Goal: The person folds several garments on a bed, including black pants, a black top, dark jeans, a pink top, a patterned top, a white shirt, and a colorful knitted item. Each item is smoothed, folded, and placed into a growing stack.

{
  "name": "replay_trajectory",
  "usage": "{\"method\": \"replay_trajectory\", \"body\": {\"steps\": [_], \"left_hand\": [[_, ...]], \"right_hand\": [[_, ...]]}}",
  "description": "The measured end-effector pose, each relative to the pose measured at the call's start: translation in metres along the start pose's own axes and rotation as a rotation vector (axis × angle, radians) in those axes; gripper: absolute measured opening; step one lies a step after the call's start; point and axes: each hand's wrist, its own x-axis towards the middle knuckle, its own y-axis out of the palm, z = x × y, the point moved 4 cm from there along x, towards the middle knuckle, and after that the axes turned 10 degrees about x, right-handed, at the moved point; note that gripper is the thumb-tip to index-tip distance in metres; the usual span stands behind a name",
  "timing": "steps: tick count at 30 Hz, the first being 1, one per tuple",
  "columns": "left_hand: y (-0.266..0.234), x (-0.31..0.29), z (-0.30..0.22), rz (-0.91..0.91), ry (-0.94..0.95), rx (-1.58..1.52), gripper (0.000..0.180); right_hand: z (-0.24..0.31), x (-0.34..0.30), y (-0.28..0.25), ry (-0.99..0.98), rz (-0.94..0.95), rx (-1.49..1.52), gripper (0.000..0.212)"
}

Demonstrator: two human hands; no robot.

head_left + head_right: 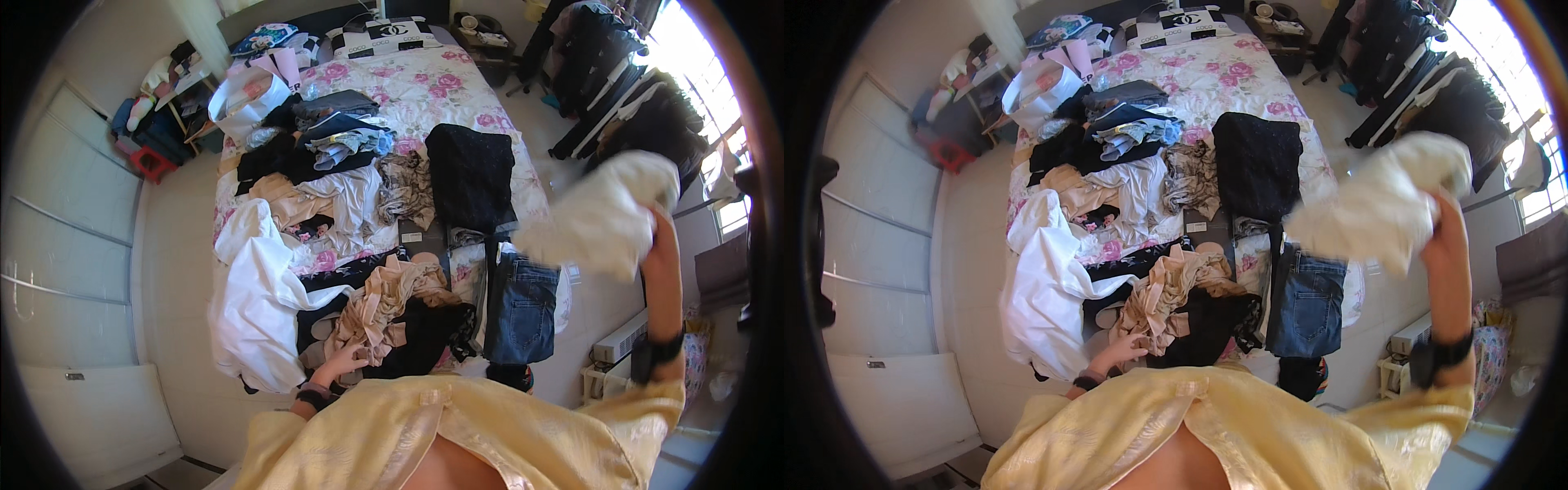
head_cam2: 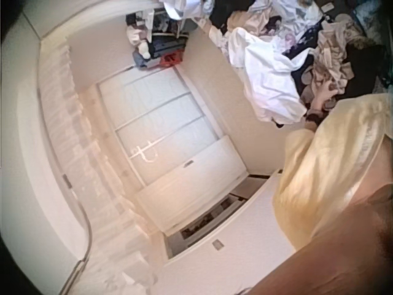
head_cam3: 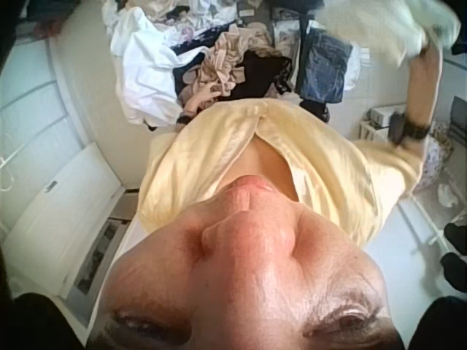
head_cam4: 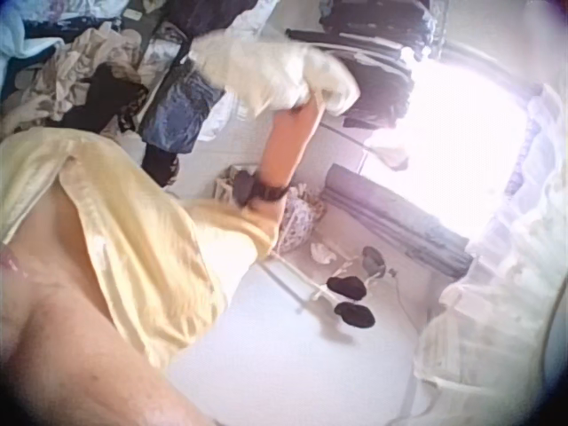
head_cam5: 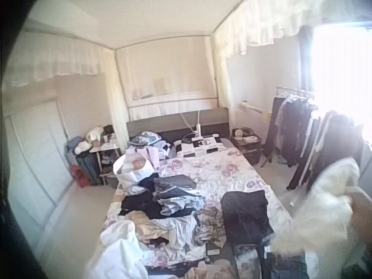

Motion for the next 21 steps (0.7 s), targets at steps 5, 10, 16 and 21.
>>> {"method": "replay_trajectory", "body": {"steps": [5, 10, 16, 21], "left_hand": [[-0.018, -0.022, 0.041, -0.171, 0.053, 0.029, 0.067], [-0.054, -0.039, 0.065, -0.377, -0.025, 0.083, 0.065], [-0.070, -0.057, 0.055, -0.305, -0.052, -0.078, 0.064], [-0.126, -0.029, 0.037, -0.296, -0.009, 0.112, 0.064]], "right_hand": [[0.010, 0.159, 0.112, -0.553, 0.348, -0.483, 0.035], [-0.079, 0.293, 0.185, -0.146, 0.271, 0.245, 0.046], [-0.296, 0.278, 0.123, 0.053, 0.213, 0.396, 0.061], [-0.454, 0.202, 0.031, 0.315, 0.130, -0.201, 0.072]]}}
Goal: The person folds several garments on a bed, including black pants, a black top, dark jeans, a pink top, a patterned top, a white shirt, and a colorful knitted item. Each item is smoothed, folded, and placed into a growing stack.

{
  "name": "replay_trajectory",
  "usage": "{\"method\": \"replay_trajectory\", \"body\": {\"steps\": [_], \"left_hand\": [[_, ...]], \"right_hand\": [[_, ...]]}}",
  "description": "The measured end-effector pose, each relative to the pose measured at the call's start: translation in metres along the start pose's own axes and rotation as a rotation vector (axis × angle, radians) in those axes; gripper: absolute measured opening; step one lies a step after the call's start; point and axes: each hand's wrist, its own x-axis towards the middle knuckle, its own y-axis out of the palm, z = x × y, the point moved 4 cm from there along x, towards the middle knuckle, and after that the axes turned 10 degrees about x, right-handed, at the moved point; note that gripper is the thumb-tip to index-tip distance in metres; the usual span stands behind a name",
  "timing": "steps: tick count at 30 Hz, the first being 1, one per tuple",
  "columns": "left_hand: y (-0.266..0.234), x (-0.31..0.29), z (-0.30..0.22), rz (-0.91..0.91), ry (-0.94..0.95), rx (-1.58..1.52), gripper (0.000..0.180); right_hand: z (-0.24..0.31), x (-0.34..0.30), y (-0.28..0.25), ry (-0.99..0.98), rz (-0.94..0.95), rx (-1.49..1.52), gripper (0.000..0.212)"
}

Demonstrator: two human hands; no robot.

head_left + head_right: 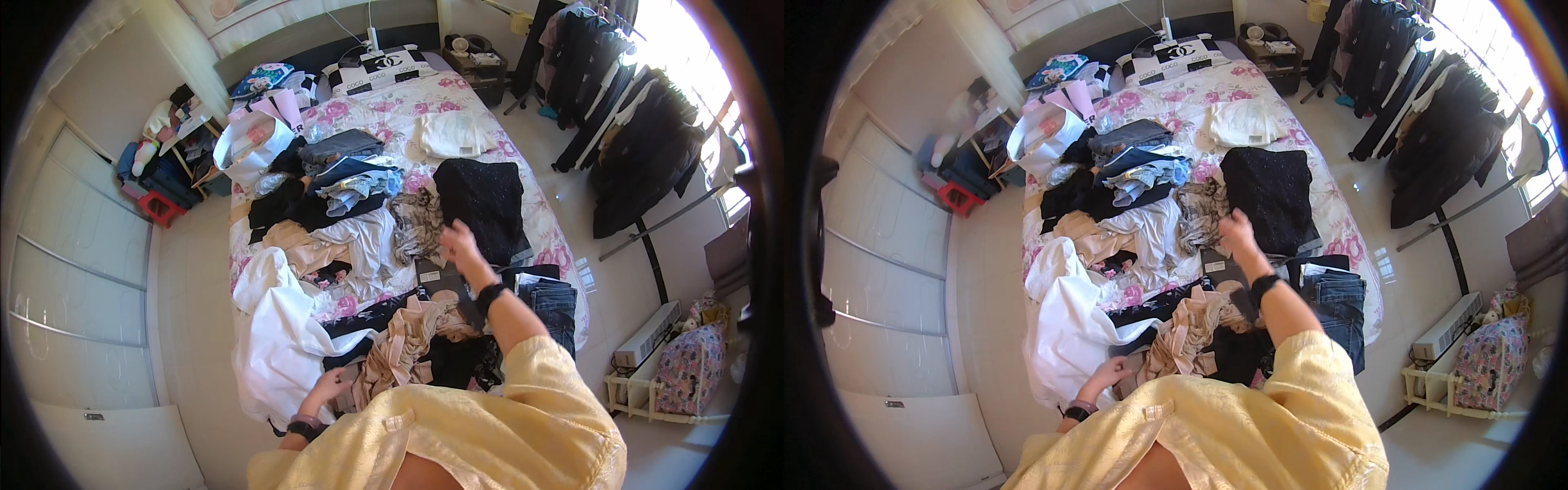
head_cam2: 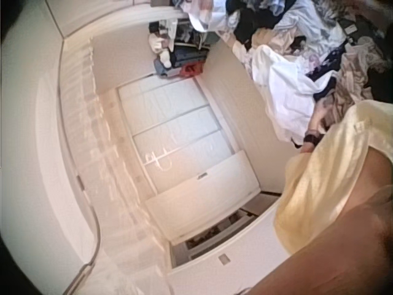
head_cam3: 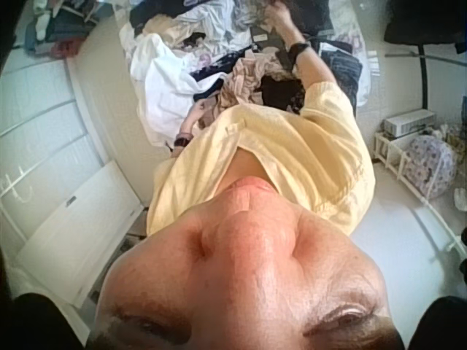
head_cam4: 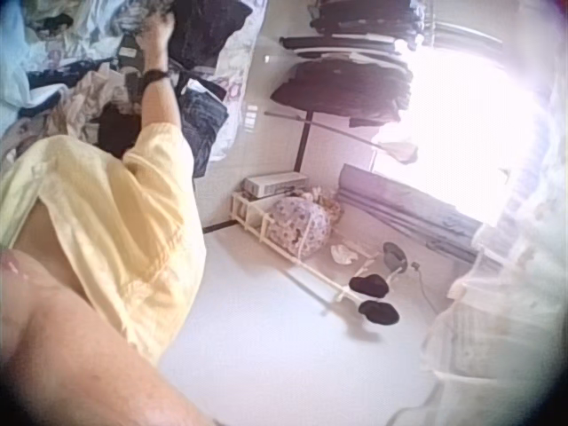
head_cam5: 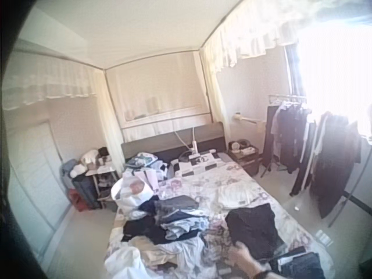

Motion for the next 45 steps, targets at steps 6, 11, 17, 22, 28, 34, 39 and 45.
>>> {"method": "replay_trajectory", "body": {"steps": [6, 11, 17, 22, 28, 34, 39, 45], "left_hand": [[-0.090, 0.098, -0.073, -0.071, 0.212, 0.201, 0.058], [-0.155, 0.173, -0.144, -0.275, 0.461, 0.340, 0.063], [-0.228, 0.244, -0.206, -0.623, 0.487, 0.490, 0.087], [-0.256, 0.319, -0.254, -0.608, 0.322, 0.786, 0.103], [-0.259, 0.422, -0.264, -0.558, 0.166, 0.910, 0.107], [-0.246, 0.421, -0.237, -0.637, 0.431, 0.931, 0.024], [-0.189, 0.327, -0.221, -0.637, 0.410, 0.952, 0.019], [-0.091, 0.188, -0.176, -0.465, 0.371, 0.931, 0.009]], "right_hand": [[-0.145, -0.035, -0.047, 0.033, 0.057, -1.328, 0.091], [-0.193, -0.041, -0.066, 0.272, -0.080, -1.366, 0.116], [-0.231, -0.042, -0.065, 0.477, -0.162, -1.373, 0.120], [-0.252, -0.032, -0.066, 0.401, -0.217, -1.660, 0.087], [-0.273, -0.020, -0.077, 0.407, -0.236, -1.691, 0.081], [-0.286, -0.021, -0.081, 0.251, -0.298, -1.666, 0.079], [-0.284, -0.020, -0.079, 0.094, -0.312, -1.758, 0.070], [-0.268, -0.021, -0.079, 0.198, -0.217, -1.691, 0.086]]}}
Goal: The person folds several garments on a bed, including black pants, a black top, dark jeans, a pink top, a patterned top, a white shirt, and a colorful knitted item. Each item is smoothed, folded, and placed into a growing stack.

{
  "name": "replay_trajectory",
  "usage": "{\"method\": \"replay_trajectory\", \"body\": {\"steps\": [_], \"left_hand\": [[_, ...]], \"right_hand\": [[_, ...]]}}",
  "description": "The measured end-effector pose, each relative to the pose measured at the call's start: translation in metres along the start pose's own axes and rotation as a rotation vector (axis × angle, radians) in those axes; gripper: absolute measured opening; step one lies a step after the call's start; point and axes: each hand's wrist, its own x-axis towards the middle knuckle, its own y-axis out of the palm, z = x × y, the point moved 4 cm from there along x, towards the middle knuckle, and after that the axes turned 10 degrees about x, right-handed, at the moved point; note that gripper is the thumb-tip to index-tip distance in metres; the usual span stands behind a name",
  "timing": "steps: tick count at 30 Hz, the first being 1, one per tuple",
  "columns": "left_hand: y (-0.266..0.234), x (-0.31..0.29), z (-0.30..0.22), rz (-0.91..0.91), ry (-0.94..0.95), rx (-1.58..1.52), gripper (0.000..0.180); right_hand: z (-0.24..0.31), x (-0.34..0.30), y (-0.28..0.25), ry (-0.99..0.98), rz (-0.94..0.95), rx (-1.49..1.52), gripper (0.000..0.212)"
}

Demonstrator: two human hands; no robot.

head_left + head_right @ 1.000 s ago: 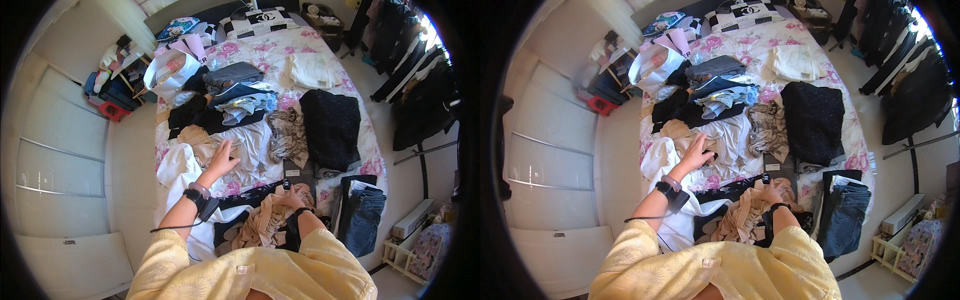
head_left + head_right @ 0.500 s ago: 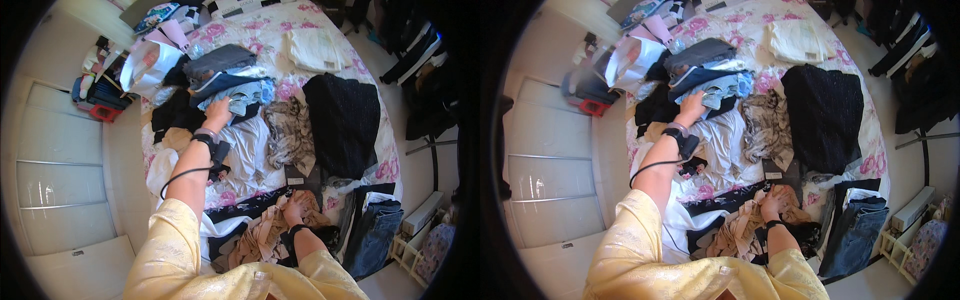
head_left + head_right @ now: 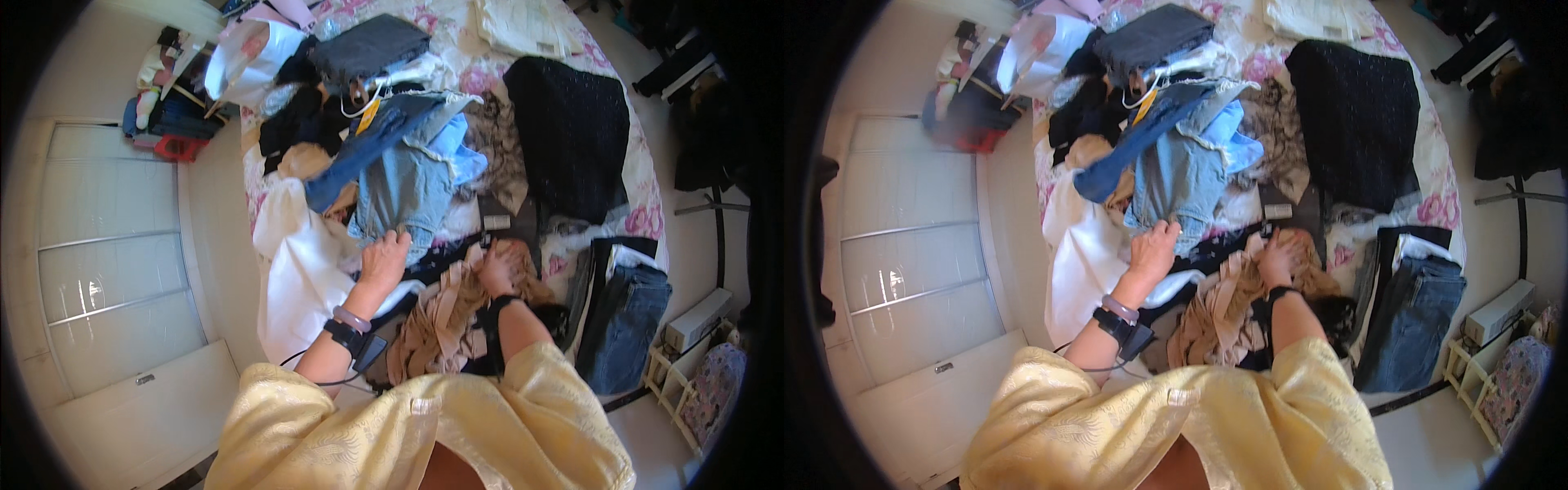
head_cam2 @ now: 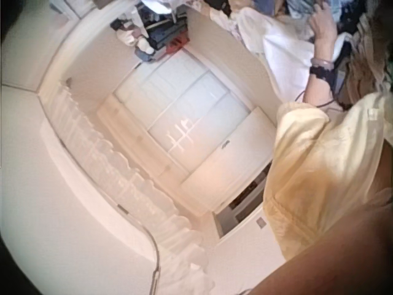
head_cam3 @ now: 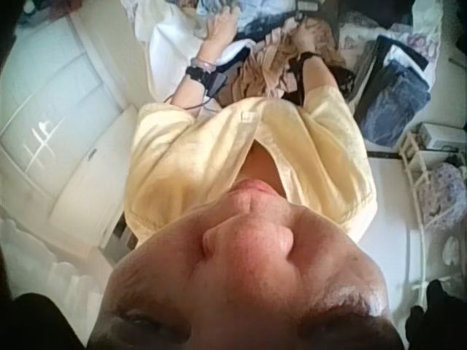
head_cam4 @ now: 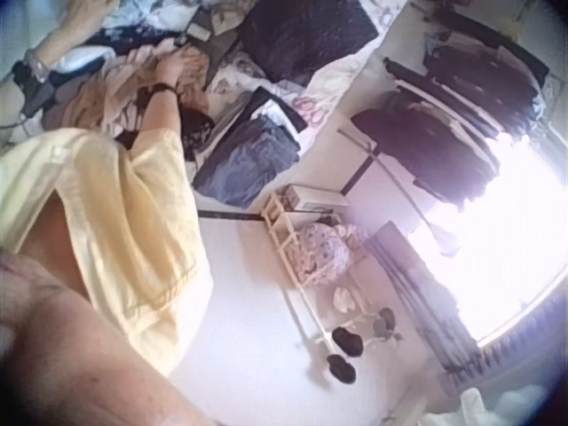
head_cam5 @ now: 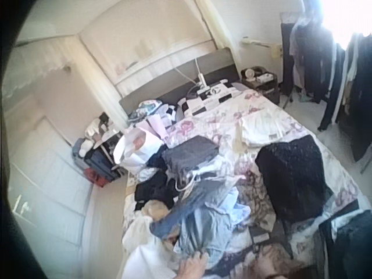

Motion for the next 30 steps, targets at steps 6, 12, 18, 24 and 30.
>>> {"method": "replay_trajectory", "body": {"steps": [6, 12, 18, 24, 30], "left_hand": [[0.009, -0.160, -0.075, 0.177, 0.176, -0.044, 0.012], [-0.023, -0.223, -0.110, 0.213, 0.230, -0.426, 0.031], [-0.014, -0.239, -0.112, 0.392, 0.497, -0.845, 0.054], [0.029, -0.220, -0.011, 0.113, 0.120, -0.181, 0.078], [0.073, -0.188, 0.016, 0.169, 0.223, -0.131, 0.055]], "right_hand": [[-0.014, -0.034, -0.067, -0.354, -0.126, 0.257, 0.044], [-0.014, -0.205, -0.073, -0.130, -0.317, 0.873, 0.068], [-0.009, -0.285, -0.031, 0.289, -0.060, 1.399, 0.098], [-0.006, -0.293, -0.066, -0.233, -0.414, 0.756, 0.057], [0.063, -0.298, -0.038, -0.292, 0.119, 0.785, 0.047]]}}
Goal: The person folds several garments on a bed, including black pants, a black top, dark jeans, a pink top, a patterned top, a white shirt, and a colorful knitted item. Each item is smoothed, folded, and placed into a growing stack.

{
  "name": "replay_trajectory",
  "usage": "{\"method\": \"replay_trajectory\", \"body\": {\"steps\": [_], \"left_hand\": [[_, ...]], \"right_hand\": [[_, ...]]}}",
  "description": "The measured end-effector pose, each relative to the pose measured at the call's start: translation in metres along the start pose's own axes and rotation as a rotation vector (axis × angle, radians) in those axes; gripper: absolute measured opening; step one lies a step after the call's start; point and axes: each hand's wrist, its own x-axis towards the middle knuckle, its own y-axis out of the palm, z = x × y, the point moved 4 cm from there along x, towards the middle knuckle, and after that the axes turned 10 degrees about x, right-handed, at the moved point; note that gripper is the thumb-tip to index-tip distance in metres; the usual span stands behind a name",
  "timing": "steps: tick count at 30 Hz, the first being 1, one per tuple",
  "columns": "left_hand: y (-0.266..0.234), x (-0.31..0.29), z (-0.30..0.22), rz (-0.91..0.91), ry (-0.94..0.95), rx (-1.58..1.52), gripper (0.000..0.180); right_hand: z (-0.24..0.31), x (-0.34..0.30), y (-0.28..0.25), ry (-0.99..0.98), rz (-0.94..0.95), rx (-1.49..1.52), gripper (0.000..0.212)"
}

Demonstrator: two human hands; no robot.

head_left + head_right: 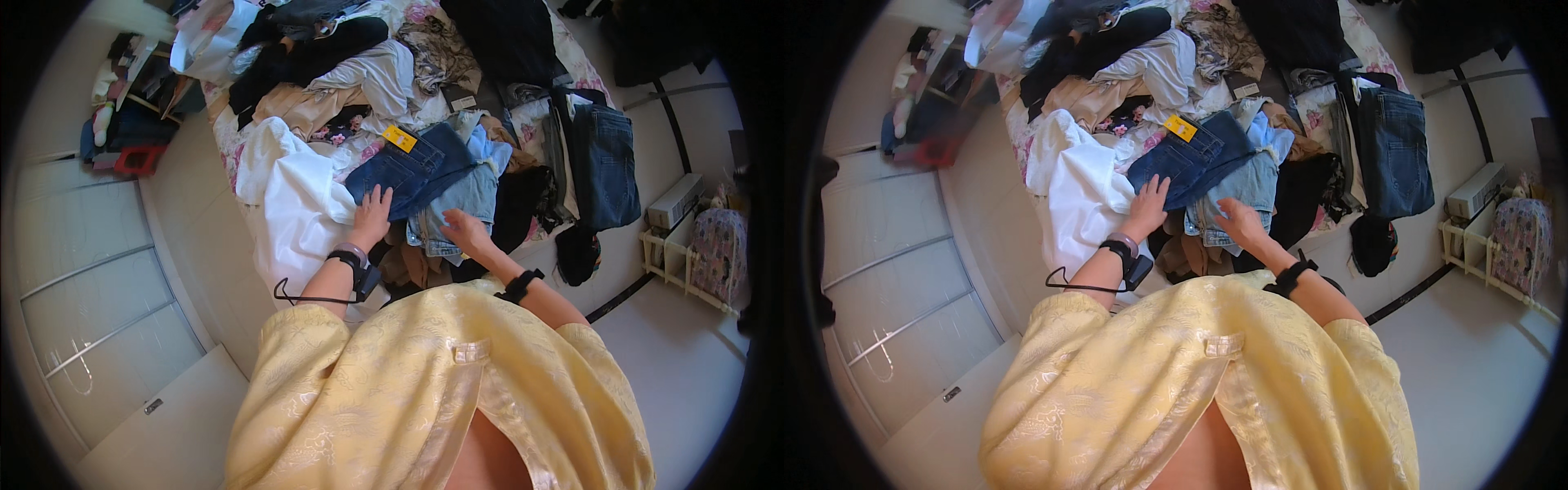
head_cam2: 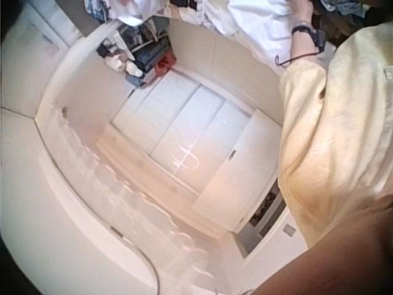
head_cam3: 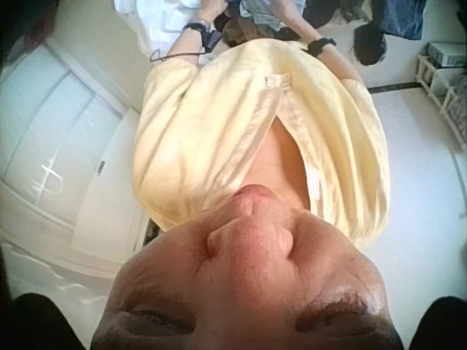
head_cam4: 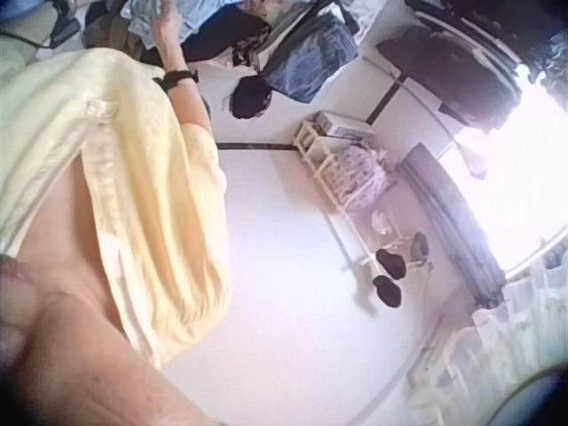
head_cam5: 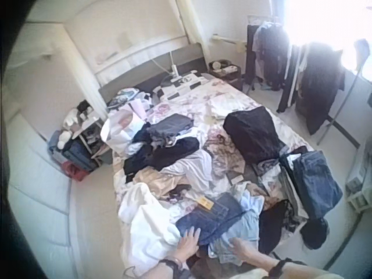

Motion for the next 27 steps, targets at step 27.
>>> {"method": "replay_trajectory", "body": {"steps": [27], "left_hand": [[0.051, -0.050, 0.026, 0.370, -0.411, -1.394, 0.036]], "right_hand": [[-0.040, 0.092, -0.044, 0.184, -0.604, -0.032, 0.033]]}}
